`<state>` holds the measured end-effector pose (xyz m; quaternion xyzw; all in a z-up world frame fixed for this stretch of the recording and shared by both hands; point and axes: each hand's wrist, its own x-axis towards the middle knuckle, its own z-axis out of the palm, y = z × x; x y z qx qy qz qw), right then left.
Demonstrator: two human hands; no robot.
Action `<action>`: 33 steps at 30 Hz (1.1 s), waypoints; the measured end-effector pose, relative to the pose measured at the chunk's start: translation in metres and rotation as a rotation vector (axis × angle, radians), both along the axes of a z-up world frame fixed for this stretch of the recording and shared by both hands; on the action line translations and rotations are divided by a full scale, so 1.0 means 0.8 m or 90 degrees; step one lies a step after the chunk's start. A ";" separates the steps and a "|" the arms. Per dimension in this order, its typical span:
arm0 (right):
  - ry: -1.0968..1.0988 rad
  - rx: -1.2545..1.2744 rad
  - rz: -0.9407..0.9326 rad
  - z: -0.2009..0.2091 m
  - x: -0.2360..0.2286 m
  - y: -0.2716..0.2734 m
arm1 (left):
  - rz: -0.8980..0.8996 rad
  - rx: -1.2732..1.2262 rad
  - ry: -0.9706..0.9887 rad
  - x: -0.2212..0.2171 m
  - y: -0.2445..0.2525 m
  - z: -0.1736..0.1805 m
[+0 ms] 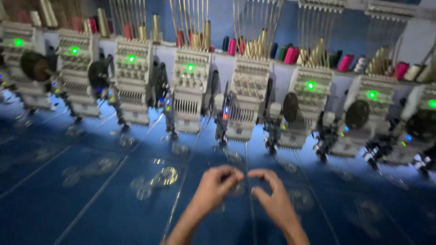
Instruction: Threading needles and adjusting thread on a multi-head industrial embroidery machine
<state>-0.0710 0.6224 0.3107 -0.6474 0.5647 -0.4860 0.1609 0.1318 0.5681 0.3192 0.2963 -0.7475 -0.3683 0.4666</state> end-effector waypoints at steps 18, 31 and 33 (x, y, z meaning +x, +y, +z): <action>-0.054 0.132 -0.106 0.148 0.289 0.575 | -0.005 0.024 -0.353 0.247 0.577 0.136; -0.038 0.071 -0.225 0.156 0.556 0.939 | -0.051 -0.126 -0.379 0.508 0.909 0.147; -0.008 0.028 -0.223 0.148 0.589 0.987 | 0.019 -0.121 -0.329 0.551 0.969 0.150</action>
